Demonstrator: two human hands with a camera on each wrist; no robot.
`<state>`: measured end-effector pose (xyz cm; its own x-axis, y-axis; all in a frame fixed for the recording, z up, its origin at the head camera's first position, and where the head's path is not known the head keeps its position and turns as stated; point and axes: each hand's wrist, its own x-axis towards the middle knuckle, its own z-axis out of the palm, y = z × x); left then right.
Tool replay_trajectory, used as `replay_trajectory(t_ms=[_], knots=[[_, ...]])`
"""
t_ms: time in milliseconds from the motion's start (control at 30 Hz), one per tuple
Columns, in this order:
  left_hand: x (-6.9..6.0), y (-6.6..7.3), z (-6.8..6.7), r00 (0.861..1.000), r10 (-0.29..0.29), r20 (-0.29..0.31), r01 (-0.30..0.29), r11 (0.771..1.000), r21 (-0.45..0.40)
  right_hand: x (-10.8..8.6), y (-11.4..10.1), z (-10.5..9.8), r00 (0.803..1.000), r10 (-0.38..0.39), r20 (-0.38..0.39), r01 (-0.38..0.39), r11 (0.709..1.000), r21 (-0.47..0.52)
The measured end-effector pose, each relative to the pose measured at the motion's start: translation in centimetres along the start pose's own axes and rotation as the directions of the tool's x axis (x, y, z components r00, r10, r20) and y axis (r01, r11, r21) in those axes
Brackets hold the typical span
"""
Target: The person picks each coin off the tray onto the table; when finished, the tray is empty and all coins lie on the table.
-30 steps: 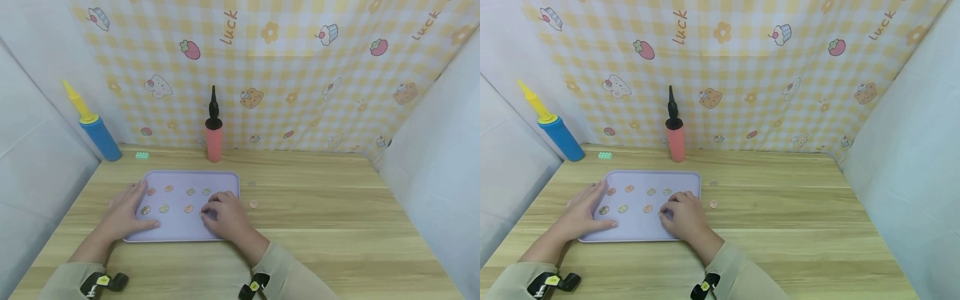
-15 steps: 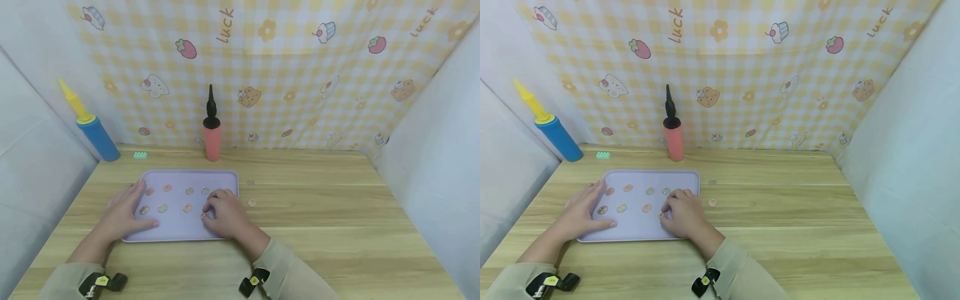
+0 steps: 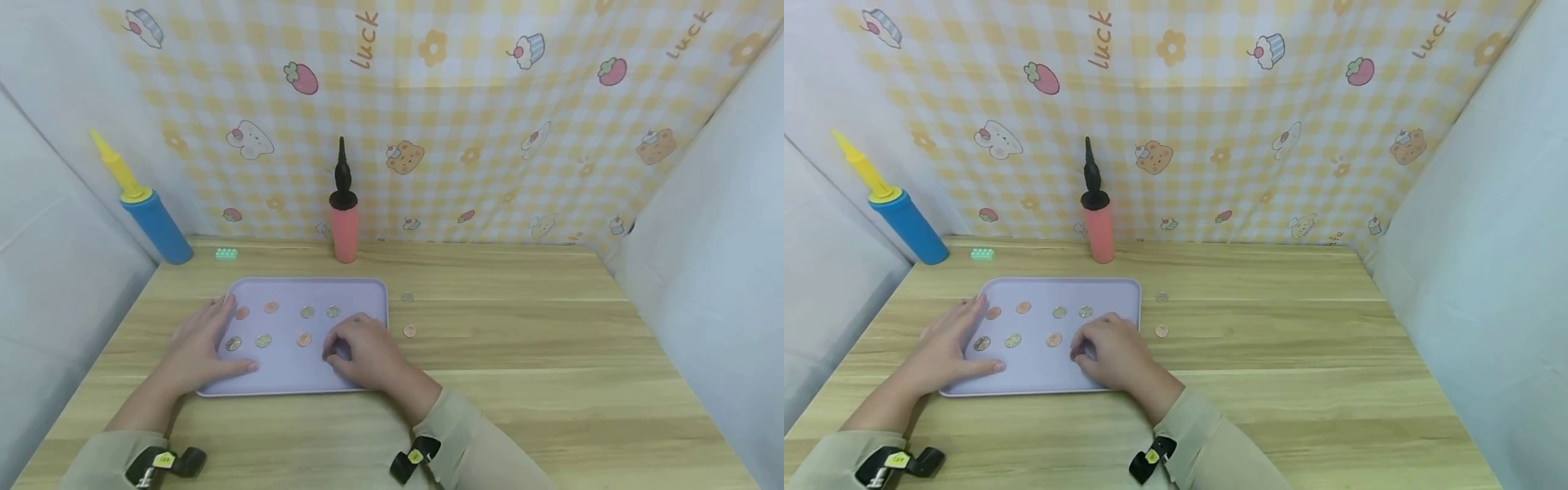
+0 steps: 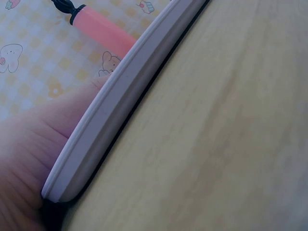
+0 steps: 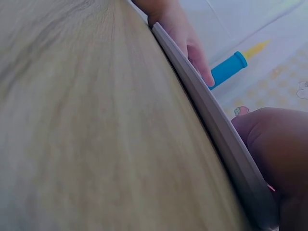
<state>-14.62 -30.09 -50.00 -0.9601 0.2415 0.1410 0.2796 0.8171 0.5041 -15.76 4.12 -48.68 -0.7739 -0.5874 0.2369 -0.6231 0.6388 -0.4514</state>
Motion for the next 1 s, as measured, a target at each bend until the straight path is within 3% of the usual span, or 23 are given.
replay_trajectory(t_ms=[200,367,600,1000], knots=[[-0.1,-0.02,0.07,1.0,0.01,-0.011,-0.01,1.0,0.001,-0.33,0.14,0.0,0.996,-0.076,-0.052,0.081,0.99,0.114],[-0.15,-0.09,0.11,1.0,0.015,-0.018,-0.016,1.0,-0.008,-0.21,0.5,0.29,0.979,-0.141,-0.149,0.163,0.975,0.154],[-0.08,-0.07,0.11,1.0,0.022,-0.018,-0.022,1.0,-0.004,-0.14,0.61,0.51,0.979,-0.049,-0.2,0.088,0.978,0.191],[-0.05,-0.21,0.12,0.999,0.031,-0.026,-0.031,1.0,-0.001,-0.16,0.35,0.43,0.99,-0.001,-0.141,0.02,0.991,0.135]])
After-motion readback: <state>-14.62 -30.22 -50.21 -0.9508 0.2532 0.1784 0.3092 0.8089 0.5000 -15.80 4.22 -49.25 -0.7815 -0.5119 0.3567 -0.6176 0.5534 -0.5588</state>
